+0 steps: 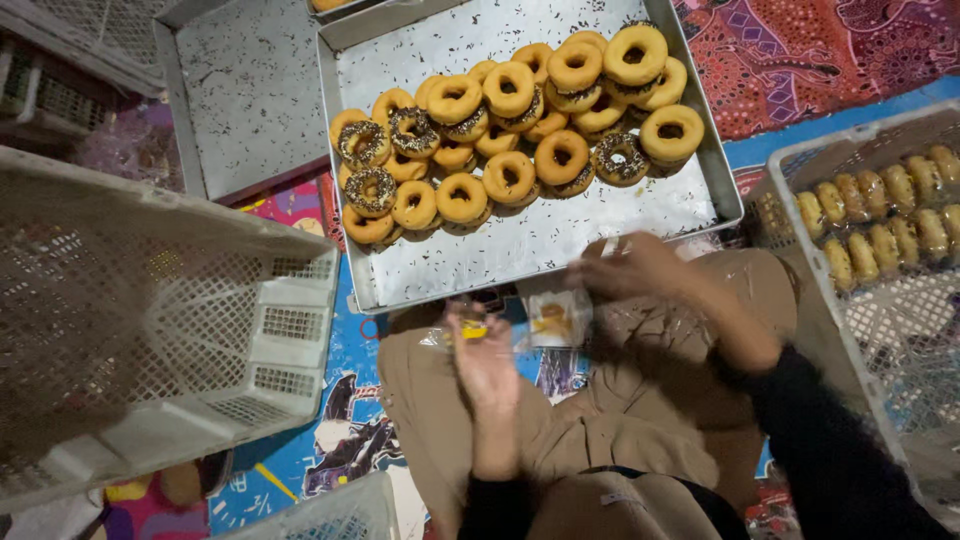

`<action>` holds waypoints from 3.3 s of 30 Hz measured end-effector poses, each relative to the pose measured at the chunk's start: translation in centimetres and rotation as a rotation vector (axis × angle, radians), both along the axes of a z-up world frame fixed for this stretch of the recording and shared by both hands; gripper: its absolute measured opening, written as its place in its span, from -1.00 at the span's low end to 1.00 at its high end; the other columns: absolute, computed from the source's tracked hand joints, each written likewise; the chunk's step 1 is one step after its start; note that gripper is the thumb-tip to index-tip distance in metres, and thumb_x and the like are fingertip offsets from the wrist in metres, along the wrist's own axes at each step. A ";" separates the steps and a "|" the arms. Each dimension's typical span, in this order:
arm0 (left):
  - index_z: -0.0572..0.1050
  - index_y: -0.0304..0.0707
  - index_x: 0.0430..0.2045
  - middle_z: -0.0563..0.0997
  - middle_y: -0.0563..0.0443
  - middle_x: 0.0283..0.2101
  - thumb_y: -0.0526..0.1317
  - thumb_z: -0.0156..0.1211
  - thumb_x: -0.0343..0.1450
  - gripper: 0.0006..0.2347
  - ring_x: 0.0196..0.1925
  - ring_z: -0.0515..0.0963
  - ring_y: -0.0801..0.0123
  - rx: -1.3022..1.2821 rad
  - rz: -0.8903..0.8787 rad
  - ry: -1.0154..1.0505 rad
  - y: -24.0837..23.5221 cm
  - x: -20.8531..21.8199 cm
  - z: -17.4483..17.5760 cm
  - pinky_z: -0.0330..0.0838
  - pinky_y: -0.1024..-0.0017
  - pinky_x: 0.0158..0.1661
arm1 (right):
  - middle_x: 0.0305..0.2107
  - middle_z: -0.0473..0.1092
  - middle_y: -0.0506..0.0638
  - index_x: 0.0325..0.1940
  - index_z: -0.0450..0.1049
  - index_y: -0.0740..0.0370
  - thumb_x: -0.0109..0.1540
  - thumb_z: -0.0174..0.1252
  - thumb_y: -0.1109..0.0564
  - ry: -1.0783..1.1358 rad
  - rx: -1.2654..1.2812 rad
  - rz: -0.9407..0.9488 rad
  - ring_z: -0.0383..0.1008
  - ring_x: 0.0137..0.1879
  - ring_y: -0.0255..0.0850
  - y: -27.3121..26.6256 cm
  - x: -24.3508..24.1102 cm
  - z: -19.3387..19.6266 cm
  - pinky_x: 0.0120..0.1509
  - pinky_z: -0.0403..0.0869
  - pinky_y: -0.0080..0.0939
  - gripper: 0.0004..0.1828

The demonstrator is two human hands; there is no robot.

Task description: The person sits on the floor and repeatedly picks donuts from a metal tray, places them into small clear plastic bags, and sets the packaged donuts into a white plastic crate. The process continues with donuts of different toppings.

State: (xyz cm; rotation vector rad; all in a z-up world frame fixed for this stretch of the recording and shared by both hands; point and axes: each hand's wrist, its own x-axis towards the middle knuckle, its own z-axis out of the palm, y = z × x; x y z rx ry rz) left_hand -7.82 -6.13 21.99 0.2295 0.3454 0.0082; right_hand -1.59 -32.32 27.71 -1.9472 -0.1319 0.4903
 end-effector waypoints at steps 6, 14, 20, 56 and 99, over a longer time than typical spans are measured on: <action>0.26 0.14 0.24 0.56 -0.06 -0.06 -0.14 0.07 0.48 -0.60 -0.08 0.60 0.20 0.503 0.138 0.045 2.8 0.0 2.4 0.55 0.07 -0.02 | -0.20 0.50 0.13 0.20 0.45 0.14 0.21 0.19 0.12 -0.616 -1.153 0.056 0.58 -0.11 0.09 -11.7 13.4 -3.1 -0.20 0.56 0.09 -0.55; 0.44 0.07 0.12 0.49 -0.17 0.10 -0.15 0.11 0.52 -0.73 0.19 0.48 0.09 -0.121 -0.012 0.024 3.0 3.7 1.0 0.32 -0.10 0.29 | -0.20 0.55 0.20 0.10 0.39 0.24 0.32 0.28 0.01 -0.639 -0.922 -0.059 0.58 -0.09 0.14 -10.2 7.9 2.0 0.00 0.56 0.08 -0.62; 0.40 -0.25 -0.06 0.34 -0.48 0.16 -0.10 0.12 0.53 -0.76 0.27 0.38 -0.23 -0.501 0.077 0.167 -0.8 6.0 0.4 0.29 -0.28 0.23 | -0.13 0.56 0.06 0.10 0.43 0.36 -0.05 0.52 0.16 -0.354 0.365 -0.396 0.61 -0.02 -0.28 0.8 -9.2 0.9 0.13 0.62 -0.22 -0.31; 0.42 -0.32 0.21 0.47 -0.18 0.25 0.00 -0.02 0.61 -0.60 0.41 0.37 0.12 0.971 0.006 -0.371 -3.3 -3.6 5.4 0.14 0.27 0.48 | -0.28 0.63 0.05 -0.14 0.62 0.31 0.12 0.37 0.28 -0.530 0.097 0.161 0.65 -0.16 -0.18 6.7 -9.8 10.4 -0.08 0.56 -0.23 -0.77; 0.51 -0.40 -0.42 0.53 -0.16 -0.41 -0.19 0.20 0.53 -0.79 -0.39 0.52 0.25 2.075 0.125 -0.068 8.2 -4.8 0.9 0.42 0.29 -0.34 | -0.46 0.51 -0.10 -0.39 0.57 0.27 0.32 0.24 0.07 -0.113 0.540 -0.537 0.46 -0.29 -0.38 19.2 -9.4 -15.0 -0.16 0.45 -0.34 -0.73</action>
